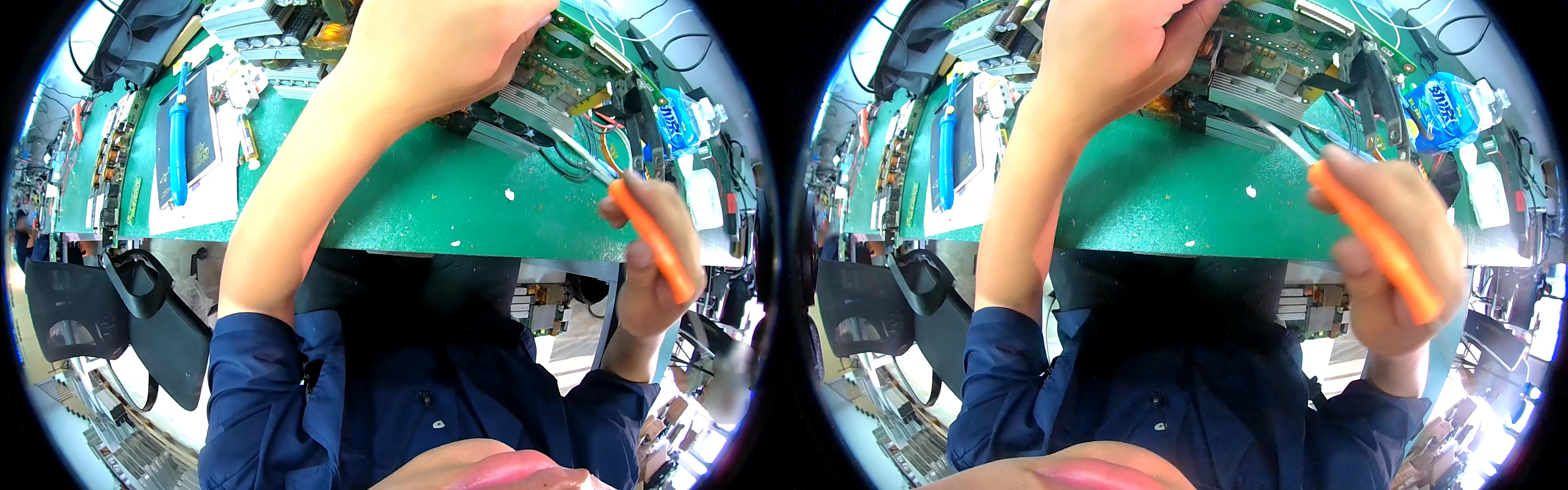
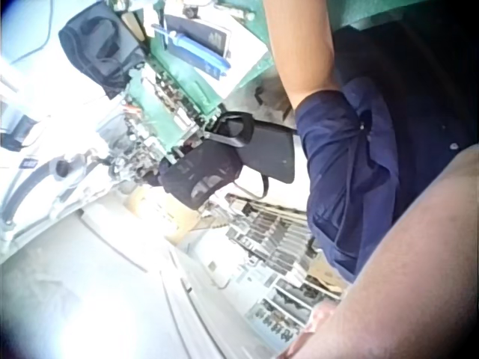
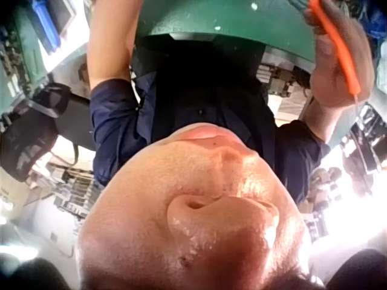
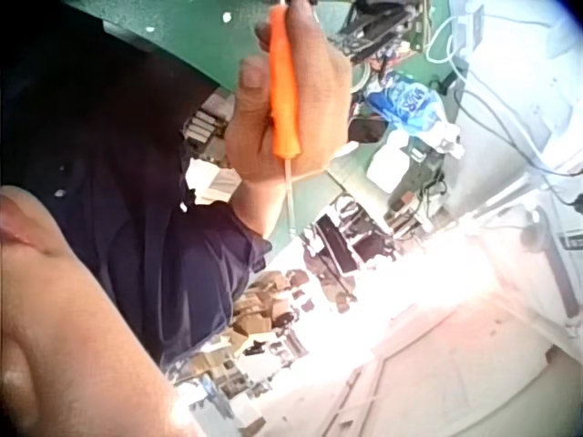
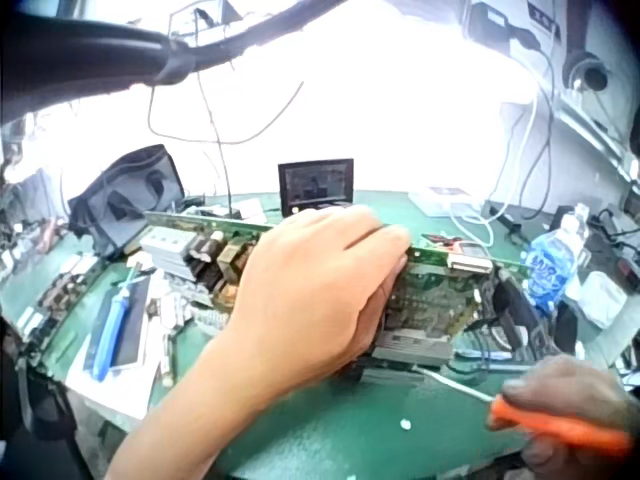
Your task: The person uses a screwdriver and a soldering iron to work on a large green circuit board.
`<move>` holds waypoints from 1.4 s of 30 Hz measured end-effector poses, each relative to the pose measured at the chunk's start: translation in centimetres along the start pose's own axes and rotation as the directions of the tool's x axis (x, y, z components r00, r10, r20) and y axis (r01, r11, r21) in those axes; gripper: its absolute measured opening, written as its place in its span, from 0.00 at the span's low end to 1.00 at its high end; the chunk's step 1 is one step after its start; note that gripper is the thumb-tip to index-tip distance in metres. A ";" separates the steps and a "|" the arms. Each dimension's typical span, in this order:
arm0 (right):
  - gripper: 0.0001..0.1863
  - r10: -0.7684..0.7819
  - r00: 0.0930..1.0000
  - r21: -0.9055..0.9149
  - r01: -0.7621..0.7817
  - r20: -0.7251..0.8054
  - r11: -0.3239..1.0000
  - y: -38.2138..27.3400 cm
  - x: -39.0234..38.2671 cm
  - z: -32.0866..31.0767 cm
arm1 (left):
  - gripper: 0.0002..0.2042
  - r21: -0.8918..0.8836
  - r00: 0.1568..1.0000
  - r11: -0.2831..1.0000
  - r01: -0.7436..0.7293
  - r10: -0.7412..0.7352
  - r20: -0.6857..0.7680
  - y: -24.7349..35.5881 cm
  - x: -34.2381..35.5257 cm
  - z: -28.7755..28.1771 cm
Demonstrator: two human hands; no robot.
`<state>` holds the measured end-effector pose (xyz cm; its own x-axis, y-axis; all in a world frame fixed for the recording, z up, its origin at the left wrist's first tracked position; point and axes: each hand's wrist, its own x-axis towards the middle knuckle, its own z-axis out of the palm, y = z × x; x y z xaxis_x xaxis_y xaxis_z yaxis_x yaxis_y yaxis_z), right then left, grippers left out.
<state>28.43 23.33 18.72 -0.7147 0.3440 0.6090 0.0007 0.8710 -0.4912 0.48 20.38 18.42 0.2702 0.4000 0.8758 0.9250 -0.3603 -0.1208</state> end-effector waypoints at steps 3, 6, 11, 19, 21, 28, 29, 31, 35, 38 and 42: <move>0.18 0.099 0.989 -0.017 -0.101 -0.111 0.995 -0.9 1.2 0.0 | 0.06 -0.005 1.000 1.000 0.014 -0.014 0.013 0.2 -0.1 -0.4; 0.12 0.049 0.983 -0.103 -0.068 -0.175 0.992 -1.3 2.9 0.7 | 0.08 -0.014 0.999 0.999 0.032 -0.032 0.023 0.3 -0.1 -0.4; 0.11 -0.079 0.996 -0.324 0.062 -0.040 0.944 -2.6 3.7 0.2 | 0.09 -0.049 0.999 0.998 0.038 -0.037 0.015 0.4 0.0 -0.4; 0.08 0.027 1.000 -0.388 -0.020 0.013 0.921 -3.6 5.7 0.3 | 0.07 -0.017 0.998 0.999 0.043 -0.042 0.055 0.2 0.1 -0.6; 0.08 -0.027 0.999 -0.416 0.044 0.046 0.908 -3.4 6.2 0.3 | 0.07 0.014 0.996 0.999 0.046 -0.047 0.075 0.7 0.3 -1.0; 0.07 -0.002 0.992 -0.363 0.047 0.124 0.931 -2.6 8.0 1.6 | 0.09 0.012 0.999 0.999 0.033 -0.034 0.040 0.3 -0.2 -0.6; 0.07 0.032 0.991 -0.374 0.018 0.128 0.927 -2.6 8.3 1.9 | 0.10 0.014 0.998 0.999 0.030 -0.031 0.050 0.3 -0.2 -0.7; 0.07 -0.003 0.991 -0.384 0.054 0.133 0.922 -2.2 8.7 1.9 | 0.11 0.005 0.998 1.000 0.021 -0.022 0.060 0.4 0.1 -0.7; 0.06 0.044 0.998 -0.338 -0.027 0.044 0.941 -2.0 8.9 2.3 | 0.13 0.000 0.998 1.000 0.026 -0.026 0.065 0.5 0.1 -0.7; 0.08 0.043 0.996 -0.276 -0.022 0.072 0.961 -3.2 9.6 1.9 | 0.13 0.011 0.997 0.999 0.031 -0.031 0.073 0.7 0.2 -1.1; 0.09 -0.019 0.992 -0.360 0.064 0.128 0.931 -3.5 10.4 2.3 | 0.11 -0.046 0.999 0.998 0.029 -0.028 0.028 0.6 0.2 -0.9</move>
<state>19.35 23.03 25.37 -0.7982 0.2800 0.5334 0.2069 0.9590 -0.1937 0.84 19.45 18.96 0.2516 0.4335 0.8653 0.9191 -0.3871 -0.0733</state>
